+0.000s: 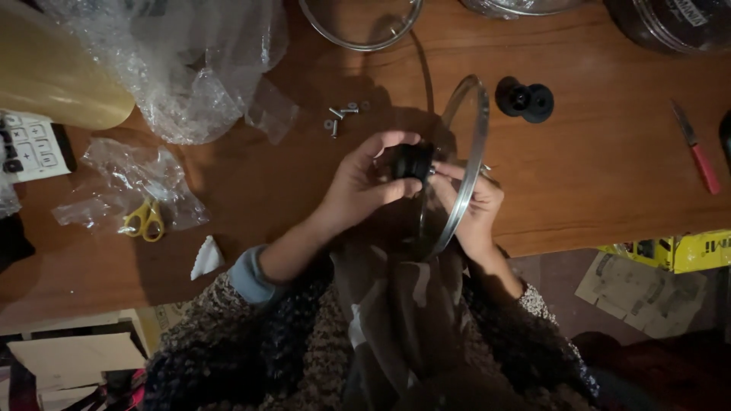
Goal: Assembling the handle knob onto a glass pot lid by attaching the screw and components.
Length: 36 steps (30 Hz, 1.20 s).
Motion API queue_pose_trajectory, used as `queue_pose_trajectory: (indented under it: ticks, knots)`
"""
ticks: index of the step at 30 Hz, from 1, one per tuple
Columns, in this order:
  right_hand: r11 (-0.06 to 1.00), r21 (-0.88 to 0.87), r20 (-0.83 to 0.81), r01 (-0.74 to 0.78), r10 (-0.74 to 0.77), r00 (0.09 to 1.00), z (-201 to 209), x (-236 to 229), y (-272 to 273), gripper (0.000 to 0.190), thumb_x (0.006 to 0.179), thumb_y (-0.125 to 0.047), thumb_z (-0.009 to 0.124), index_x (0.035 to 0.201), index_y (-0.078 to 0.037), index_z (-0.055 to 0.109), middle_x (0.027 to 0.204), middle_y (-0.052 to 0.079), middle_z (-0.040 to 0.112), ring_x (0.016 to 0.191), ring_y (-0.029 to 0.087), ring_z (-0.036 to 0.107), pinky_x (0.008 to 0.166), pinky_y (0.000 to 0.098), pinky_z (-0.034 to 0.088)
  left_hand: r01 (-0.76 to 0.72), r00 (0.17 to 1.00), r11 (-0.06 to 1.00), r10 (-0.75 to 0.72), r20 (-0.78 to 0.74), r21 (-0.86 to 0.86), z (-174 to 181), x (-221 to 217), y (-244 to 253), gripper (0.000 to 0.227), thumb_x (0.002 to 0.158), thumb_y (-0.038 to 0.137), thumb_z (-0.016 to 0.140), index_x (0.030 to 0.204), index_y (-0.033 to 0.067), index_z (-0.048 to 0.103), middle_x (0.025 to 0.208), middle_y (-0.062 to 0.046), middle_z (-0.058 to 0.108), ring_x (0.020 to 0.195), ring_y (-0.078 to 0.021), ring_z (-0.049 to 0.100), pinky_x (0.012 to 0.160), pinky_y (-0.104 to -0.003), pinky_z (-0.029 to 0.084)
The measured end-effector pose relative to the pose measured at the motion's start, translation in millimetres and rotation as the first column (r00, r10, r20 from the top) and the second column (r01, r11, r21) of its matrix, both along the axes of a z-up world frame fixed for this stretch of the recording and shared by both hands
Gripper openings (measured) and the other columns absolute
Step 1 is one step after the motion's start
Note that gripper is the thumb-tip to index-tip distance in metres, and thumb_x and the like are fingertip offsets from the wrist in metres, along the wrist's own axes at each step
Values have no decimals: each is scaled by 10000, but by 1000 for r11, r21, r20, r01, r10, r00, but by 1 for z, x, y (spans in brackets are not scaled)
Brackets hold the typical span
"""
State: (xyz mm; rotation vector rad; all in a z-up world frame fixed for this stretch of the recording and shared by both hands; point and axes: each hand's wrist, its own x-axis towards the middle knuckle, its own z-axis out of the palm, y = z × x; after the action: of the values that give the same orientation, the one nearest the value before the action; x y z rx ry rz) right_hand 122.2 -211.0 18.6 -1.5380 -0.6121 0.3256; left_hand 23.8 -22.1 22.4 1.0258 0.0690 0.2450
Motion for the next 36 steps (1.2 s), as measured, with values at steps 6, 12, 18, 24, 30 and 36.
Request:
queue_pose_trajectory:
  ticks: [6, 12, 18, 24, 30, 36]
  knots:
    - [995, -81, 58, 49, -45, 997, 5, 1, -2, 211, 969, 2, 754, 1180, 6, 746, 1012, 83, 768, 856, 95, 692, 774, 209, 533, 6, 1000, 993, -9, 22, 118, 7, -2, -3, 591, 950, -4, 782, 1470, 85, 516, 1411, -73, 614, 1295, -174, 622, 1081, -345, 577]
    - [985, -149, 171, 89, -63, 983, -2, 8, -5, 182, 947, 25, 760, 1127, -6, 762, 1002, 93, 724, 862, 132, 664, 759, 235, 530, -9, 998, 981, -3, 57, 193, 0, 0, -2, 605, 941, 19, 797, 1472, 70, 512, 1415, -73, 598, 1282, -184, 641, 1066, -354, 601]
    - [985, -157, 181, 76, -47, 982, -7, 10, -8, 173, 958, 35, 756, 1128, 6, 757, 991, 91, 730, 862, 139, 670, 760, 243, 543, 18, 997, 979, -32, 69, 201, -2, 0, -1, 619, 952, 36, 788, 1496, 71, 494, 1462, -74, 575, 1323, -202, 644, 1115, -377, 612]
    - [994, -96, 253, 61, -34, 967, -17, 13, -12, 188, 938, 37, 784, 1118, -10, 752, 1021, 102, 735, 884, 165, 688, 761, 264, 557, 9, 999, 968, -21, 46, 252, 0, -1, 4, 651, 912, 14, 810, 1486, 77, 509, 1450, -89, 625, 1309, -193, 651, 1112, -362, 585]
    - [994, -109, 390, 12, 32, 920, 1, 17, -3, 164, 914, 25, 808, 1068, -8, 764, 1011, 92, 768, 859, 168, 715, 738, 280, 559, -19, 993, 967, -11, 117, 255, -21, -1, 4, 677, 918, -10, 827, 1492, 98, 483, 1524, -99, 574, 1426, -214, 562, 1199, -396, 501]
    - [993, -109, 433, -56, 98, 896, -11, 21, -8, 151, 944, -60, 818, 1083, -43, 761, 1049, 80, 773, 820, 156, 742, 666, 273, 585, -12, 994, 966, -16, 106, 259, -18, -1, 3, 681, 938, -2, 814, 1512, 114, 466, 1554, -105, 554, 1454, -229, 554, 1221, -415, 506]
